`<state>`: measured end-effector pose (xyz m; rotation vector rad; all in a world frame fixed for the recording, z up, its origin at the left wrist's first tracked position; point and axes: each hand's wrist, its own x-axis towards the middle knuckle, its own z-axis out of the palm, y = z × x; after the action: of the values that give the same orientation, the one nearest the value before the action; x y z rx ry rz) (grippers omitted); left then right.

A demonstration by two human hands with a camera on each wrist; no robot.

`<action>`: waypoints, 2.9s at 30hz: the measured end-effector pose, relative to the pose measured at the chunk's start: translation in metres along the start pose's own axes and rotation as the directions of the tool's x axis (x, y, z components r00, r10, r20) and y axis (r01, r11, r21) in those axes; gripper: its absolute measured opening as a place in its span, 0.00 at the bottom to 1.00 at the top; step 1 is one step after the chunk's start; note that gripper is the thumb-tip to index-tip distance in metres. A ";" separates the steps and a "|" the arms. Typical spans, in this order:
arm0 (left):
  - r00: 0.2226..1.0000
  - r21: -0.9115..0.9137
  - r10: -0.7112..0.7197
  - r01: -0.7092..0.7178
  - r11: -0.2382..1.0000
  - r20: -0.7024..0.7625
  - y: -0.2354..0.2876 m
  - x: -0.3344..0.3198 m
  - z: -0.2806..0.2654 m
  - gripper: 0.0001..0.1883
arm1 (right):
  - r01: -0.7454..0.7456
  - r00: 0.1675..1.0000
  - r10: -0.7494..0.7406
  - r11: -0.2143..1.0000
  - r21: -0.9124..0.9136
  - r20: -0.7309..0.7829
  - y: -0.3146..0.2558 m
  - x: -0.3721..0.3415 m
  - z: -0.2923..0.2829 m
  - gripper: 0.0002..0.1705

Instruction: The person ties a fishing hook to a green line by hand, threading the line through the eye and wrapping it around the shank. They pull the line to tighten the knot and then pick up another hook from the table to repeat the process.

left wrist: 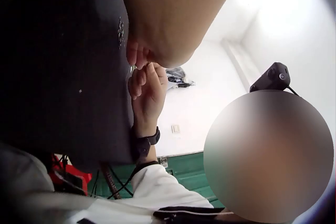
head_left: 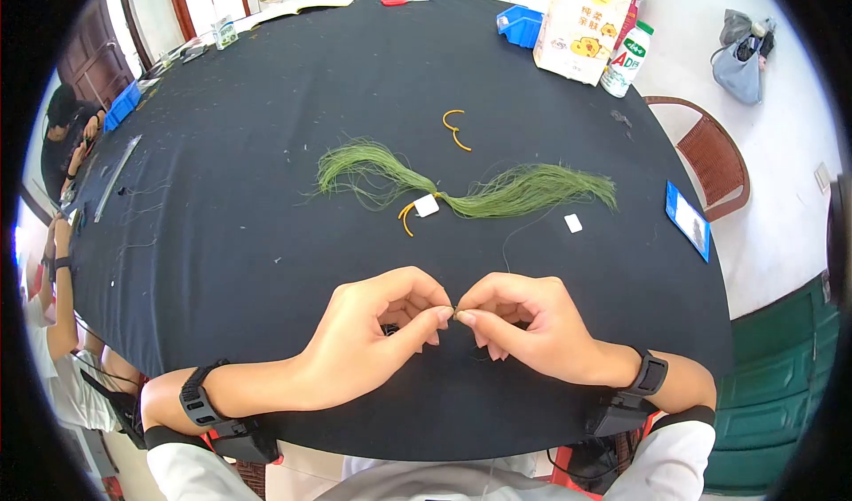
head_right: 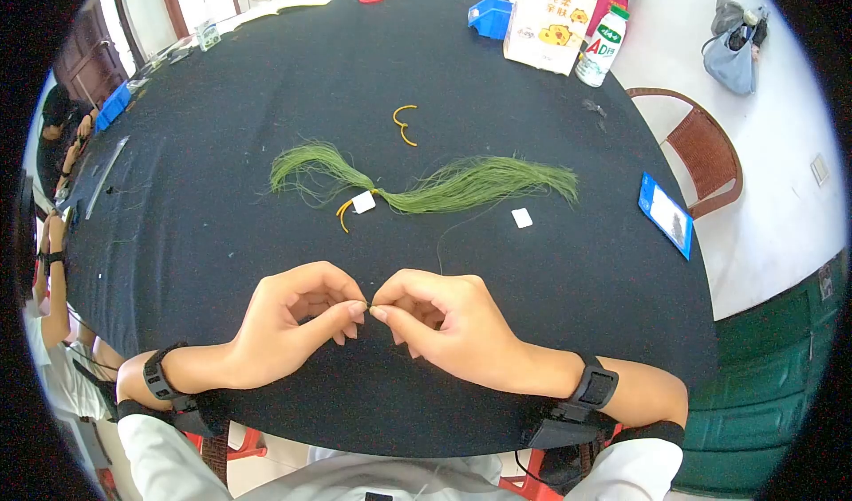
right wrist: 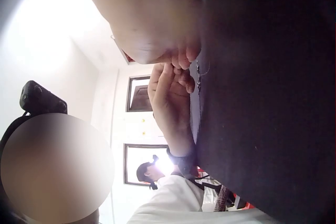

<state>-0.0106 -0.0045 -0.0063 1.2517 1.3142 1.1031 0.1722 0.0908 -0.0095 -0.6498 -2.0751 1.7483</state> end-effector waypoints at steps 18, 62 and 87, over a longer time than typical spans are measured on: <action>0.885 0.418 0.457 -0.451 0.789 0.092 -0.006 0.002 -0.001 0.06 | 0.457 0.855 -0.518 0.726 -0.514 0.030 0.002 -0.001 0.000 0.07; 0.644 0.541 0.731 -0.707 0.456 0.224 -0.004 0.006 -0.001 0.12 | -0.245 0.961 0.174 0.898 0.365 0.215 -0.014 -0.005 -0.008 0.07; 0.702 0.560 0.683 -0.655 0.507 0.202 -0.003 0.004 -0.001 0.11 | -0.224 0.968 0.180 0.934 0.280 0.173 -0.010 -0.005 -0.009 0.07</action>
<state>-0.0115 -0.0003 -0.0099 2.3919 1.2697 1.2718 0.1796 0.0939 0.0022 -0.6815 -1.8273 2.2304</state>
